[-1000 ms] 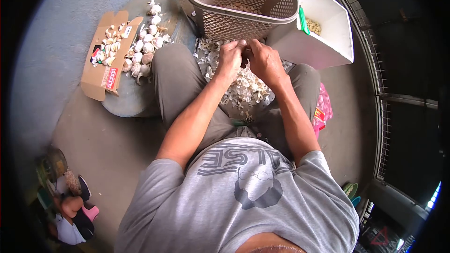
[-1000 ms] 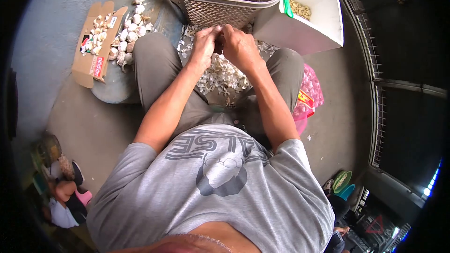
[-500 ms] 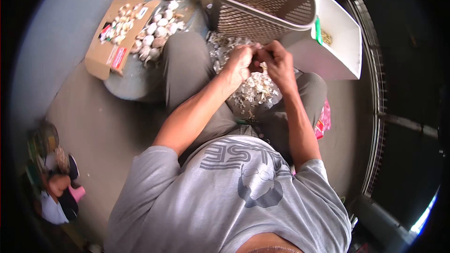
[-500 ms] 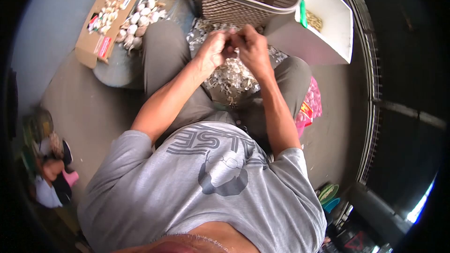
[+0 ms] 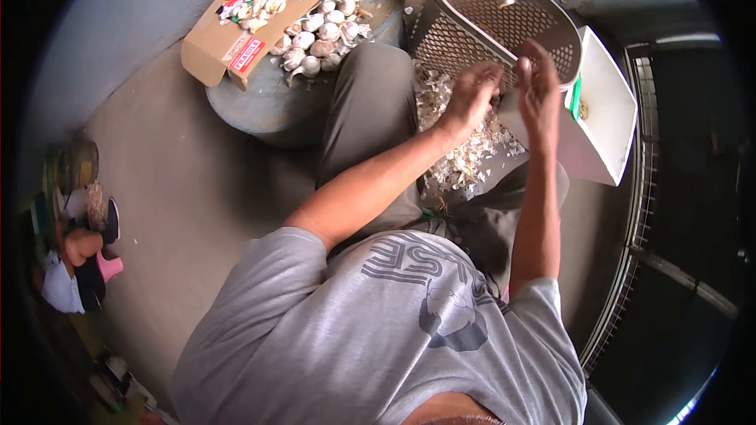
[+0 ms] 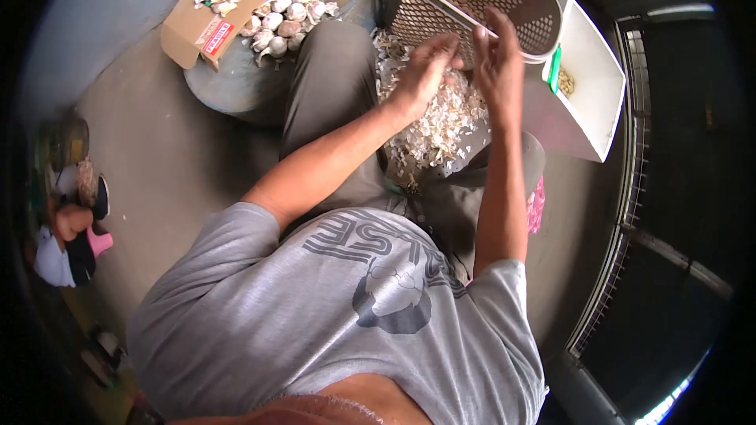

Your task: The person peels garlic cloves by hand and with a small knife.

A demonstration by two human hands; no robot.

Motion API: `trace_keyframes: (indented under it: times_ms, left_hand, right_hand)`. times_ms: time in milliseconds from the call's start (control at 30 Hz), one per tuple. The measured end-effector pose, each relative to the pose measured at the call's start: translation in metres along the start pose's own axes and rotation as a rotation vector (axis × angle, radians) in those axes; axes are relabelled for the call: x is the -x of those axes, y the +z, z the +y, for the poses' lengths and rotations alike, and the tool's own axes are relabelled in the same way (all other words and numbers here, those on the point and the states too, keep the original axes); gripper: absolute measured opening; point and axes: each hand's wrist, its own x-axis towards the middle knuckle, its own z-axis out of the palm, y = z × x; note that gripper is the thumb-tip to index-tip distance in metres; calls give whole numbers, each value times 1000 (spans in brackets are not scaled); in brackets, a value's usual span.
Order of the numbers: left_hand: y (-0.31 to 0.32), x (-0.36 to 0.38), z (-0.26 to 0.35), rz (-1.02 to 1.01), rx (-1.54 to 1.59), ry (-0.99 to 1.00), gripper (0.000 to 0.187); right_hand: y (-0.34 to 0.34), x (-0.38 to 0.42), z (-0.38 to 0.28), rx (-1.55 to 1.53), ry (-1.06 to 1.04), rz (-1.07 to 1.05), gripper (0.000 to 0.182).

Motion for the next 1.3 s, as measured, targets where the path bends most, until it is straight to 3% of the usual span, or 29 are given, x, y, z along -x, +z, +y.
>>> trace_keyframes:
  times_ms: [33, 100, 167, 233, 267, 300, 333, 367, 400, 500, 533, 567, 633, 667, 733, 800, 867, 900, 933, 967, 1000, 1033, 1067, 1133, 1200, 1300]
  left_hand:
    - [-3, -7, -11, 44, -339, 398, 67]
    - [11, 13, 14, 30, -770, 608, 89]
    - [17, 13, -15, -50, -1155, 722, 107]
    - [18, 15, -19, -144, -1110, 765, 109]
    - [19, 14, -14, -201, -1090, 829, 107]
    - [17, 20, -3, -263, -1223, 883, 102]
    - [18, 25, 2, -247, -1350, 932, 96]
    - [18, 32, 10, -209, -1356, 850, 94]
    - [20, 36, 16, -175, -1361, 769, 92]
    - [25, 18, 33, -330, -212, 275, 88]
    - [37, 22, 40, -312, -171, 268, 89]
    - [61, 38, 63, -292, -132, 255, 90]
    - [87, 49, 53, 86, -560, 558, 89]
    - [83, 50, 72, -182, -500, 722, 80]
    - [68, 51, 91, -245, -1001, 1130, 69]
    - [25, 27, 98, -163, -1497, 1259, 55]
    - [-43, -28, 82, -92, -1215, 1129, 52]
    - [-65, -14, 97, 30, -1259, 606, 46]
    - [-113, -31, 105, 6, -1353, 296, 47]
    - [-145, -21, 96, 219, -1229, 607, 48]
    - [-166, -8, 100, 331, -1383, 762, 42]
    - [-194, 3, 98, 395, -1500, 685, 44]
    - [-228, 11, 96, 342, -1622, 610, 44]
    - [-256, 43, 92, 386, -1757, 555, 45]
    - [-273, 63, 91, 479, -1839, 510, 47]
    - [-336, 52, 77, 602, -1784, 446, 49]
  right_hand:
    - [15, 12, 7, -19, -134, -1, 49]
    - [59, 32, 98, -1238, -32, -198, 61]
    - [66, 35, 108, -1752, 124, -303, 72]
    - [25, 37, 34, -1555, 301, -319, 82]
    - [4, 30, 1, -1278, 346, -36, 92]
    - [-14, 26, -20, -1432, 337, -3, 101]
    - [-38, 17, -25, -1507, 257, -18, 99]
    - [-58, 13, -29, -1605, 146, -51, 96]
    - [-64, 13, -59, -1198, 6, 125, 94]
    - [-65, 30, -100, -561, -238, 252, 103]
    - [-49, 28, -76, -408, -372, 288, 96]
    - [-30, 29, -50, -389, -345, 300, 93]
    - [12, 42, -5, -1099, 147, 267, 86]
    - [21, 40, -2, -1291, 282, 307, 83]
    - [13, 30, -36, -1181, 355, 273, 85]
    - [-6, 45, -66, -1053, 493, 254, 88]
    - [-46, 31, -96, -1549, 55, -48, 72]
    - [-83, 37, -88, -1627, -67, -187, 74]
    - [-126, 48, -73, -1691, -194, -328, 76]
    - [-151, 53, -65, -1628, -331, -503, 77]
    - [-171, 67, -47, -1535, -355, -492, 76]
    - [-190, 80, -29, -1443, -379, -480, 75]
    - [-201, 109, -1, -1331, -277, -287, 72]
    - [-199, 166, 42, -1093, 204, 253, 65]
    - [-186, 229, 87, -965, 401, 420, 57]
    - [-165, 337, 145, -1079, 541, 500, 50]
